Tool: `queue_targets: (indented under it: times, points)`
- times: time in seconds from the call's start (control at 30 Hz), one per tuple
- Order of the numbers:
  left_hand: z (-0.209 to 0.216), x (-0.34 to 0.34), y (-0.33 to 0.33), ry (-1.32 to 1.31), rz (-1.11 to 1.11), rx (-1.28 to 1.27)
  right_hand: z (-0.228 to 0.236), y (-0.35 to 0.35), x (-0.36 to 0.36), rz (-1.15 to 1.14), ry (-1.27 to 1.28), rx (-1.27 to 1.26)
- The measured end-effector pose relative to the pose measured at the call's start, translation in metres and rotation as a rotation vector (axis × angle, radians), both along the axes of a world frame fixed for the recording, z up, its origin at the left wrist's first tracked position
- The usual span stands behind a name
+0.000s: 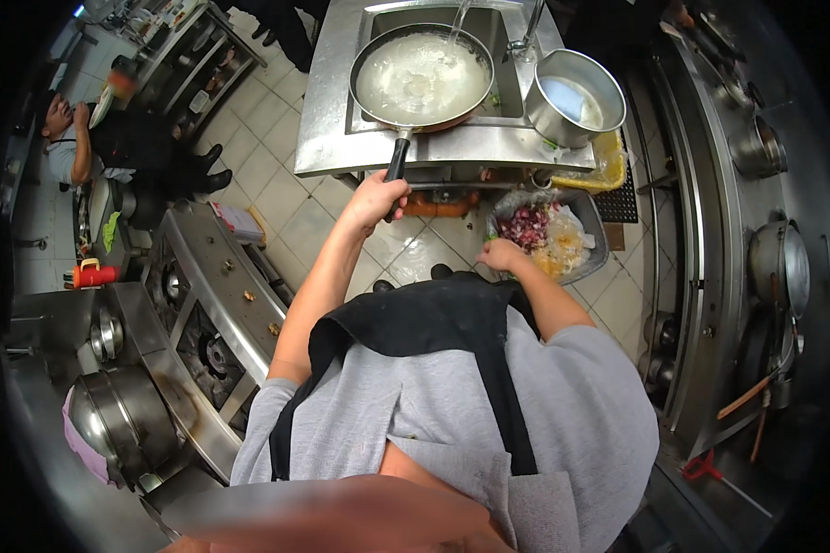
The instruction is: The person pours liquid from a frying pan into a pot, adjusts stove knobs by hand, scrubs the underside of the pan with a scouring pad in a sink, and returns it to a burner.
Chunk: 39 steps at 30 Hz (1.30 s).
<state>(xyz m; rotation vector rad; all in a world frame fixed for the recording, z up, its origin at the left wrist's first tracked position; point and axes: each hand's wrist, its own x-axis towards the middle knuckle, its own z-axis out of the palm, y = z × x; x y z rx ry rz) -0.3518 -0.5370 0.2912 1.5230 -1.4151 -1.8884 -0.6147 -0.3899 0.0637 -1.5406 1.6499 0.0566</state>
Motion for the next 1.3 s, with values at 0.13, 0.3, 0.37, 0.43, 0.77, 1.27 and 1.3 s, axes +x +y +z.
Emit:
queue_targets:
  times: [0.13,0.3,0.37,0.43,0.77,1.27,1.3]
  points:
    - [0.003,0.006,0.003,0.008,0.011,-0.003,0.075,-0.041,0.02,-0.345,-0.614,-0.244]
    - [-0.003,0.003,0.002,0.016,0.026,0.003,0.14,-0.148,0.007,-0.864,-0.863,-0.838]
    - [-0.008,0.001,-0.002,0.046,0.001,-0.025,0.139,-0.199,-0.013,-1.05,-0.777,-0.881]
    - [-0.008,0.001,-0.003,0.039,0.015,-0.001,0.147,-0.236,-0.021,-1.154,-0.765,-0.712]
    - [0.004,0.003,0.003,0.044,0.016,-0.01,0.138,-0.266,-0.042,-0.951,-1.166,-0.2]
    - [0.01,0.006,0.006,0.051,0.039,0.007,0.149,-0.263,-0.037,-0.947,-1.2,-0.208]
    - [0.01,0.007,0.005,0.049,0.037,0.006,0.149,-0.268,-0.038,-0.919,-1.205,-0.203]
